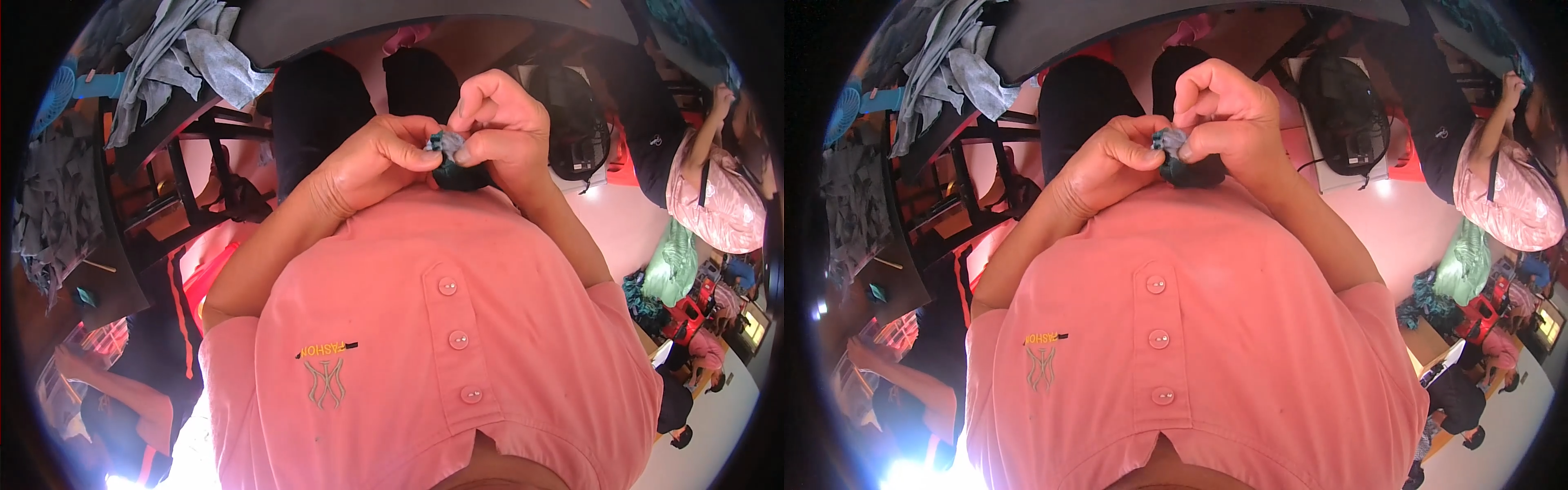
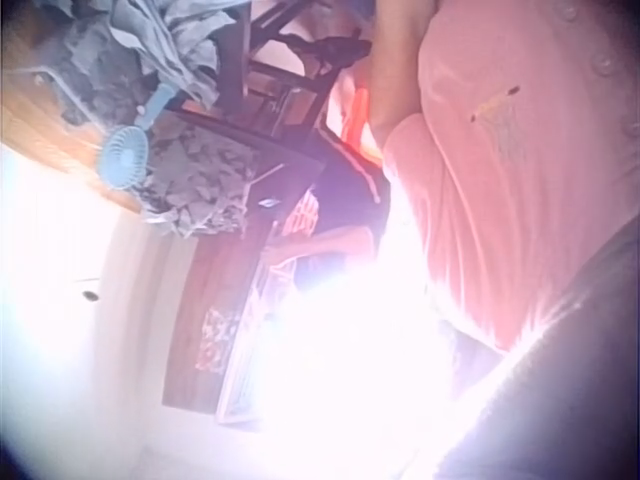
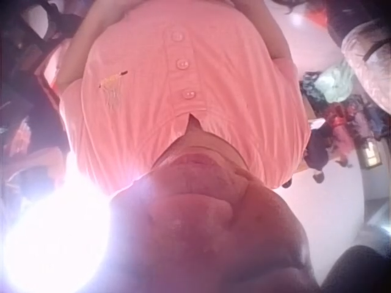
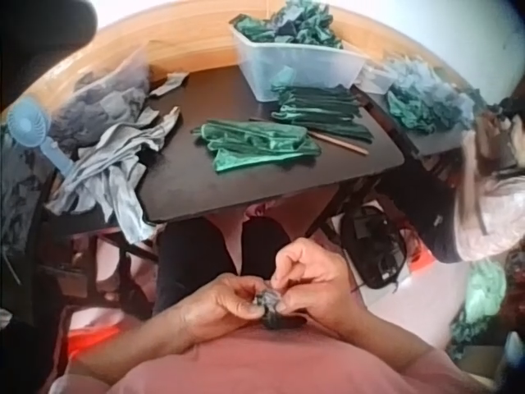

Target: The recorder is folding and organizing small strips of fabric in a workshop setting.

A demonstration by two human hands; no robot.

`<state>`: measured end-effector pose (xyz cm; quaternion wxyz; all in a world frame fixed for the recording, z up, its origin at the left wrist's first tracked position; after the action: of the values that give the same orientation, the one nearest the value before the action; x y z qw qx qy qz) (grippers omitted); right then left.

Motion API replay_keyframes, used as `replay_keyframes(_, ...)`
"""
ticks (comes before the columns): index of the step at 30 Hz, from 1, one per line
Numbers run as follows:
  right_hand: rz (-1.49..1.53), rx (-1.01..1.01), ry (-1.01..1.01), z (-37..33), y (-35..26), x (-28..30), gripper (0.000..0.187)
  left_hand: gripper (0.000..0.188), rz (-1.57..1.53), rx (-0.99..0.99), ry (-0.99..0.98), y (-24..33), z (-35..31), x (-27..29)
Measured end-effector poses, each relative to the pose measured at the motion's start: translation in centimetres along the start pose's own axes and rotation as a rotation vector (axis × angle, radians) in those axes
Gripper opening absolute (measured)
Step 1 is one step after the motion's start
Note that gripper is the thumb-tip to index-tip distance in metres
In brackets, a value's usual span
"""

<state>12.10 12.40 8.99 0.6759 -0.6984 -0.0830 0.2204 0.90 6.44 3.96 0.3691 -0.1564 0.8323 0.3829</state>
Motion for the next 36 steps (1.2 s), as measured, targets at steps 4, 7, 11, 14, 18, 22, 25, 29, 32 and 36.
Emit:
replay_keyframes(4, -0.077, -0.05, 0.076, 0.2, 1.3, 0.5, 0.023, 0.016, -0.058, -0.119, 0.305, 0.6, 0.6, 1.4)
replay_keyframes(7, -0.188, -0.055, 0.147, -0.1, 2.2, -0.3, 0.021, 0.013, 0.029, -0.214, 0.462, 1.0, 0.7, 2.1)
replay_keyframes(11, -0.172, -0.091, 0.293, -0.5, 3.4, -0.6, 0.026, 0.013, -0.003, -0.199, 0.448, 1.0, 1.1, 1.3)
replay_keyframes(14, -0.258, 0.005, 0.381, -0.1, 2.7, 0.3, 0.026, 0.013, -0.119, -0.116, 0.334, -0.4, 1.6, 1.2)
replay_keyframes(18, -0.518, 0.22, 0.445, 2.1, 3.3, 3.1, 0.023, 0.01, -0.176, 0.05, 0.15, -1.8, 1.7, -0.8)
replay_keyframes(22, -0.614, 0.454, 0.4, 3.7, 2.5, 2.4, 0.024, 0.009, -0.241, 0.087, -0.047, -1.7, 1.5, -1.6)
replay_keyframes(25, -0.669, 0.322, 0.348, 3.8, 3.3, 2.3, 0.026, 0.01, -0.264, 0.076, -0.212, -1.2, 0.9, -2.9)
replay_keyframes(29, -0.802, 0.296, 0.359, 2.5, 4.5, 2.8, 0.027, 0.015, -0.119, 0.026, 0.072, -1.3, 1.4, -0.8)
replay_keyframes(32, -0.804, 0.352, 0.444, 1.7, 2.8, 2.6, 0.024, 0.019, -0.033, -0.026, 0.221, -0.6, 1.2, -0.5)
replay_keyframes(36, -0.748, 0.436, 0.525, 0.3, 1.2, 0.9, 0.02, 0.023, 0.008, -0.07, 0.34, -0.6, 1.4, -0.1)
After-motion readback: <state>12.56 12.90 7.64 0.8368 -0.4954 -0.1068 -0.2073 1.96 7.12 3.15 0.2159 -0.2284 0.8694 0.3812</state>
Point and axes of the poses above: each hand's wrist, its own z-axis towards the middle knuckle, its own x-axis out of the back of the hand, y = z × x, the point moved 7 cm from there along z, towards the middle knuckle, and after that the axes turned 10 degrees about y, right-handed, at the moved point
